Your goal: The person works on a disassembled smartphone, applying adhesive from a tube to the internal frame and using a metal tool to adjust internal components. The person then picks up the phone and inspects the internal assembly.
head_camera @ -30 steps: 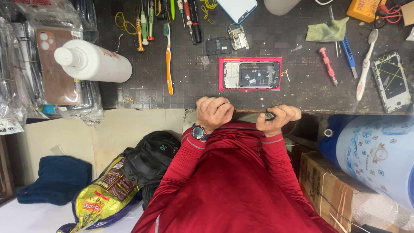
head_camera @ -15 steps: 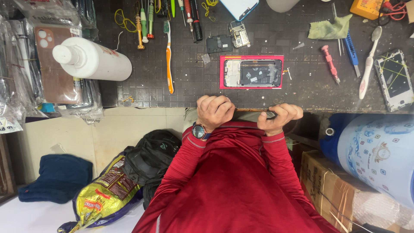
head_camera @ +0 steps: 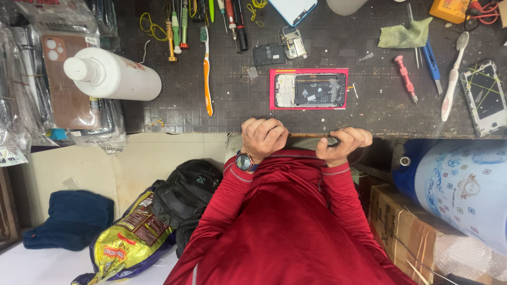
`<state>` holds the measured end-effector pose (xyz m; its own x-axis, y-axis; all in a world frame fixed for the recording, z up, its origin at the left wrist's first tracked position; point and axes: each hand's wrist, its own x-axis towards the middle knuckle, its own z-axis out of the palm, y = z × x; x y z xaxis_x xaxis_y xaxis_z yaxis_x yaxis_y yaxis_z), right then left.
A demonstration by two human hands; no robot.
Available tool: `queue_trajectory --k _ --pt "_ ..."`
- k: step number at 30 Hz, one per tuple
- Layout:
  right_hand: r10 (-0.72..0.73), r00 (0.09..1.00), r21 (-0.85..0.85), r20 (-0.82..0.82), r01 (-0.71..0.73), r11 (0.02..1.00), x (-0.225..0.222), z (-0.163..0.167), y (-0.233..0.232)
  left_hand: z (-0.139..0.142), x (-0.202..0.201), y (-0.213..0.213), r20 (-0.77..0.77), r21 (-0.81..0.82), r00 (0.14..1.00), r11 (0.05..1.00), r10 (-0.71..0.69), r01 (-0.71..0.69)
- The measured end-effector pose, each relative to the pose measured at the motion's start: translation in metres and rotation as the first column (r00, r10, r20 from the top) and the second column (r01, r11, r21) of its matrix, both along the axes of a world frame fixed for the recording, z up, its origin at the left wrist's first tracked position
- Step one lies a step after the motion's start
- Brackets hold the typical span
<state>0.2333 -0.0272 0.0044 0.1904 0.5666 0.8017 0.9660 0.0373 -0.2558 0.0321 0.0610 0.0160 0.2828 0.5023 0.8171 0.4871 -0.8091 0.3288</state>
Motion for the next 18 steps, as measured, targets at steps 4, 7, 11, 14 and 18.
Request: queue_trajectory --k 4,7,11,14,18 --pt "-0.005 1.0 0.009 0.003 0.005 1.0 -0.001 0.002 0.002 0.002 0.001 0.001 0.01 0.004 1.0 1.0 0.001 -0.001" --pt "-0.005 1.0 0.015 0.001 0.005 1.0 -0.002 0.005 0.003 0.005 0.002 0.002 0.012 0.007 1.0 1.0 -0.002 0.002" --pt "0.0 1.0 0.001 0.001 0.0 1.0 -0.002 0.009 0.004 0.008 0.002 0.002 0.012 0.011 1.0 1.0 -0.002 0.002" --pt "0.002 1.0 0.001 -0.007 -0.002 1.0 -0.003 0.011 0.004 0.009 0.002 0.002 0.011 0.011 1.0 1.0 -0.006 0.006" --pt "0.001 1.0 0.003 -0.004 -0.001 1.0 -0.004 0.012 0.005 0.009 0.001 0.003 0.008 0.015 1.0 1.0 -0.007 0.006"
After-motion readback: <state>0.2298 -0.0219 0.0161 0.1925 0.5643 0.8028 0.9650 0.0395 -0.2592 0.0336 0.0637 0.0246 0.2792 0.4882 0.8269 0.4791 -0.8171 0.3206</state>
